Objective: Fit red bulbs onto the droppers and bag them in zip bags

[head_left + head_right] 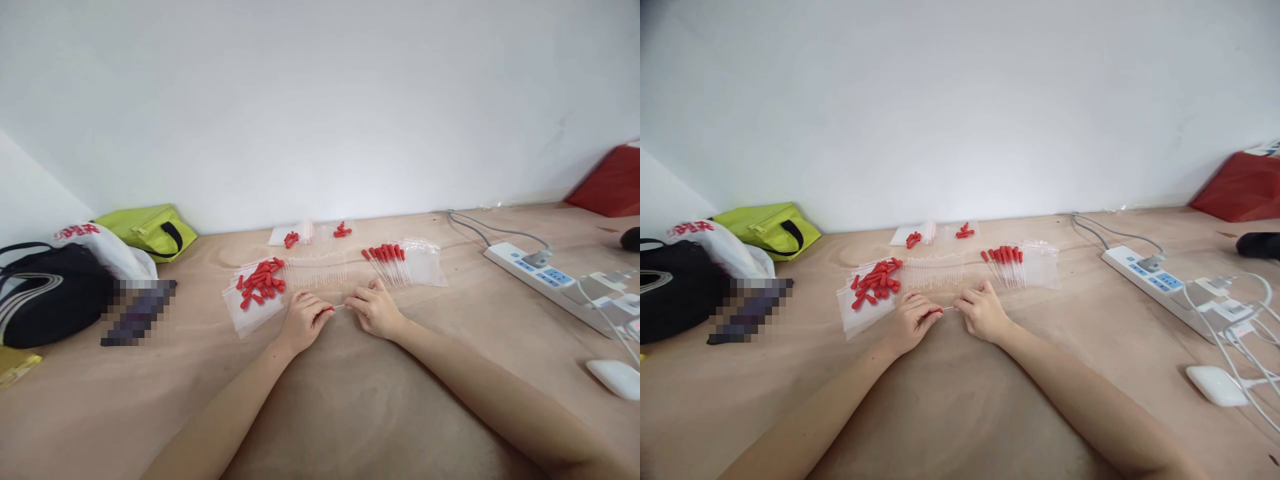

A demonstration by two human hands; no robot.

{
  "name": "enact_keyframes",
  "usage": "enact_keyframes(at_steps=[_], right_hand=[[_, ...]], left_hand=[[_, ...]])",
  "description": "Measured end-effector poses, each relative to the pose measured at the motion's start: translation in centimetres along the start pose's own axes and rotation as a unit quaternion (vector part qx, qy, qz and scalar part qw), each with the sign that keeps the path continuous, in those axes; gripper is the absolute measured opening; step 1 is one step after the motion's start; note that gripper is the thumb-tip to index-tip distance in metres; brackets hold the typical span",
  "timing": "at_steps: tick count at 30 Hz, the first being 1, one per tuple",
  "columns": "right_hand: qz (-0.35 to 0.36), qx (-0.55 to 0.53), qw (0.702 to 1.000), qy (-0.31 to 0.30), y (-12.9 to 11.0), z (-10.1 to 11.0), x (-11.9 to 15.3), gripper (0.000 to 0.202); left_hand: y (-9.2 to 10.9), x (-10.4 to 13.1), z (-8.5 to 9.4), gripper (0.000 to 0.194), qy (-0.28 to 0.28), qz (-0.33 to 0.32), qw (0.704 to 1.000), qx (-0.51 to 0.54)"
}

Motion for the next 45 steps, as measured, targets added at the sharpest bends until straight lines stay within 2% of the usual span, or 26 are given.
enact_keyframes(at_steps=[8, 14, 19, 22, 24, 26, 28, 31, 33, 37, 40, 45], right_hand=[[-0.012, -0.032, 0.999, -0.035, -0.4, -0.5, 0.2, 0.024], [-0.037, -0.046, 0.997, -0.049, -0.8, -1.0, 0.0, 0.023], [-0.045, -0.024, 0.996, -0.078, -1.5, -1.0, -0.2, 0.023], [-0.041, 0.033, 0.995, -0.079, -2.2, -0.6, -0.5, 0.023], [-0.049, 0.066, 0.993, -0.082, -2.1, -0.1, -0.8, 0.024], [-0.096, 0.081, 0.989, -0.079, -0.7, 0.4, -1.4, 0.025], [-0.190, 0.092, 0.976, -0.058, 2.0, 1.1, -2.1, 0.025], [-0.344, 0.120, 0.931, -0.016, 6.6, 1.9, -3.0, 0.029], [-0.406, 0.139, 0.903, -0.014, 8.6, 1.9, -3.6, 0.030], [-0.459, 0.161, 0.873, -0.041, 10.1, 1.1, -4.3, 0.031], [-0.473, 0.162, 0.864, -0.061, 10.1, 0.5, -4.5, 0.028], [-0.490, 0.158, 0.855, -0.060, 10.2, 0.1, -4.5, 0.031]], left_hand=[[0.7, 0.1, -0.3, 0.019, -0.031, -0.055, 0.998, -0.030], [0.7, 0.0, -0.5, 0.019, -0.037, -0.053, 0.997, -0.034], [0.2, 0.0, 0.1, 0.018, -0.052, -0.049, 0.997, -0.032], [-0.5, 0.2, 0.6, 0.015, -0.033, -0.043, 0.998, -0.037], [-1.0, 0.4, 1.0, 0.014, 0.005, -0.018, 0.999, -0.038], [-1.6, 0.7, 1.2, 0.023, 0.051, 0.024, 0.998, -0.038], [-1.9, 1.0, 1.1, 0.029, 0.069, 0.058, 0.995, -0.034], [-2.1, 1.1, 0.3, 0.024, 0.020, 0.073, 0.997, -0.020], [-2.1, 1.1, -0.1, 0.020, -0.016, 0.074, 0.997, -0.008], [-2.0, 1.0, -0.1, 0.015, -0.038, 0.071, 0.997, 0.010], [-1.9, 0.9, -0.1, 0.013, -0.039, 0.065, 0.997, 0.009], [-1.8, 0.9, -0.2, 0.013, -0.041, 0.057, 0.997, 0.009]])
Point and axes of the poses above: each hand's wrist, its own x-axis away from the middle knuckle, its own z-axis out of the back of the hand, y = z × x, the point moved 5 cm from there along -x, towards the middle knuckle, and after that the axes turned 13 degrees about -z, right-handed, at the moved point
